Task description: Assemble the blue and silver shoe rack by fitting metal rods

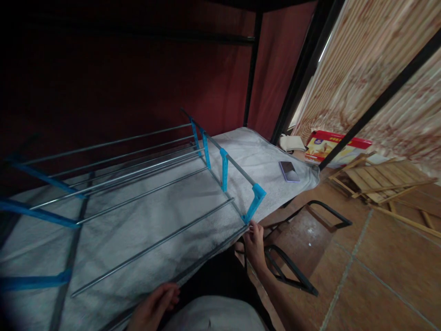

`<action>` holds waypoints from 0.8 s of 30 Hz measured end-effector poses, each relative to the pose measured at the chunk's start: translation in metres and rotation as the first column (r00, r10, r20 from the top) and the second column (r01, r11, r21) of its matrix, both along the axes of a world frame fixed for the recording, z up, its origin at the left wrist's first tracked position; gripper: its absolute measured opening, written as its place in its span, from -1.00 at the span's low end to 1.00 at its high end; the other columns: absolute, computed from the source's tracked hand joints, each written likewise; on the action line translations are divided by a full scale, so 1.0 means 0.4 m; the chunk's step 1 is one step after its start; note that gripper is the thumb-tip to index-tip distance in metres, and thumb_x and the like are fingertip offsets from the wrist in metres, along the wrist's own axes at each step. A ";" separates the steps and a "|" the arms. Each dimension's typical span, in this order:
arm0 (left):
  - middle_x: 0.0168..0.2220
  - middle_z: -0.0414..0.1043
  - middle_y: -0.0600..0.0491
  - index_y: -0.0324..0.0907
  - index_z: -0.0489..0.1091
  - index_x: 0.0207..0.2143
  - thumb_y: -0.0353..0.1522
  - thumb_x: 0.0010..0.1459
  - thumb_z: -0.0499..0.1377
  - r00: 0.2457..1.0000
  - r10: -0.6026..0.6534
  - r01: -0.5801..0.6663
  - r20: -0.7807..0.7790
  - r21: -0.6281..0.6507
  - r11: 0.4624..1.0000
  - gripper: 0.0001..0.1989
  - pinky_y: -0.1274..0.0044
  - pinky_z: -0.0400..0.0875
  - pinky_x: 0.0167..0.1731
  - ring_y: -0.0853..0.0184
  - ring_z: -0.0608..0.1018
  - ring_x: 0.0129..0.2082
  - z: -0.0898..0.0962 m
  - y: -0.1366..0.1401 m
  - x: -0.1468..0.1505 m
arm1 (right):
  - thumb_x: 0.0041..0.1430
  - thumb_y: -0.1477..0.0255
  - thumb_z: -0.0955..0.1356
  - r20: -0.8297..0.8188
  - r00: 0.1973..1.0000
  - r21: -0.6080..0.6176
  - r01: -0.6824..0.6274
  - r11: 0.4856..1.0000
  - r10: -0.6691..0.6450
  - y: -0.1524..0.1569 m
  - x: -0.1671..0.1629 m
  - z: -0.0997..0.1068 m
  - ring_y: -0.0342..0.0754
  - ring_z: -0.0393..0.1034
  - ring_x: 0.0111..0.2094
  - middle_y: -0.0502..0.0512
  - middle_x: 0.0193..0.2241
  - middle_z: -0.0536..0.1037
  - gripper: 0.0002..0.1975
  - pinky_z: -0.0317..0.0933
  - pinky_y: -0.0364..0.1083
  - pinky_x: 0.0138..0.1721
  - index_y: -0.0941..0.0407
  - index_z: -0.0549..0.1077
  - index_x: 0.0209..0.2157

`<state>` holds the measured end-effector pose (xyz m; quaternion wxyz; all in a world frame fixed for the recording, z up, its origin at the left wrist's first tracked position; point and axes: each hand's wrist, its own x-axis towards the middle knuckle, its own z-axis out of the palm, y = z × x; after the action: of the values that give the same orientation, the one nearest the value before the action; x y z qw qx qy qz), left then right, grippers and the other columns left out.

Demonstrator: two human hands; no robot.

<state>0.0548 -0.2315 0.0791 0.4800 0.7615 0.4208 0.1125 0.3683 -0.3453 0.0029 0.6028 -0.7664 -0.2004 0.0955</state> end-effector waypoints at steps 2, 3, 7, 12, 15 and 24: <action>-0.25 0.61 0.03 -0.08 0.52 -0.20 -0.15 0.34 0.00 0.994 -0.109 0.108 0.016 0.045 0.993 -0.66 0.46 0.58 -0.16 0.28 0.64 -0.23 0.024 0.024 0.102 | 0.19 0.31 0.31 0.022 1.000 0.000 -0.002 1.000 0.002 0.003 0.007 0.013 0.04 0.37 -0.07 0.14 -0.07 0.38 -0.64 0.34 0.10 0.03 0.03 0.46 0.01; -0.22 0.59 0.03 -0.08 0.51 -0.19 -0.22 0.35 -0.01 0.984 -0.177 0.174 0.026 0.101 0.980 -0.69 0.46 0.55 -0.09 0.29 0.62 -0.18 0.034 0.031 0.157 | 0.19 0.31 0.30 0.025 1.000 0.009 -0.014 1.000 0.014 0.004 0.010 0.019 0.04 0.37 -0.05 0.15 -0.06 0.39 -0.64 0.32 0.10 0.04 0.03 0.46 0.02; -0.05 0.51 -0.02 -0.10 0.43 -0.04 -0.41 0.34 -0.01 0.920 -0.388 0.385 -0.058 0.323 0.864 -0.74 0.43 0.47 0.03 0.29 0.55 -0.02 0.031 0.017 0.359 | 0.22 0.27 0.30 0.001 0.996 0.040 -0.091 0.995 0.091 0.005 0.025 0.038 0.07 0.39 -0.01 0.17 -0.02 0.45 -0.63 0.29 0.11 0.09 0.06 0.44 0.04; -0.02 0.45 -0.08 -0.18 0.35 0.03 -0.48 0.32 0.01 0.813 -0.471 0.581 -0.343 0.539 0.610 -0.72 0.32 0.43 0.04 0.18 0.48 0.03 -0.035 -0.021 0.486 | 0.20 0.19 0.35 -0.025 0.990 0.022 -0.142 0.990 0.142 0.002 0.053 0.054 0.09 0.41 -0.03 0.16 -0.08 0.53 -0.62 0.27 0.11 0.09 0.08 0.49 -0.01; -0.03 0.44 -0.11 -0.21 0.34 0.02 -0.53 0.32 -0.06 0.779 -0.451 0.626 -0.435 0.577 0.525 -0.69 0.30 0.43 0.00 0.16 0.49 0.00 -0.059 -0.025 0.507 | 0.19 0.15 0.35 -0.020 0.985 -0.020 -0.172 0.985 0.171 0.004 0.074 0.063 0.08 0.43 -0.12 0.13 -0.16 0.54 -0.63 0.30 0.07 0.01 0.09 0.51 -0.09; -0.01 0.50 -0.11 -0.16 0.23 0.19 -0.57 0.33 -0.10 0.789 -0.412 0.597 -0.456 0.411 0.688 -0.56 0.50 0.47 -0.09 0.29 0.59 -0.05 -0.042 -0.003 0.510 | 0.25 0.16 0.29 0.105 0.938 -0.232 -0.300 0.925 0.330 -0.002 0.130 0.087 0.05 0.43 -0.25 0.08 -0.32 0.55 -0.72 0.28 -0.03 -0.14 0.05 0.51 -0.26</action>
<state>0.2588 -0.2329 0.0622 0.1828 0.9582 0.2160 -0.0416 0.4204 -0.3460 0.0379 0.4785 -0.7888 -0.3522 0.1573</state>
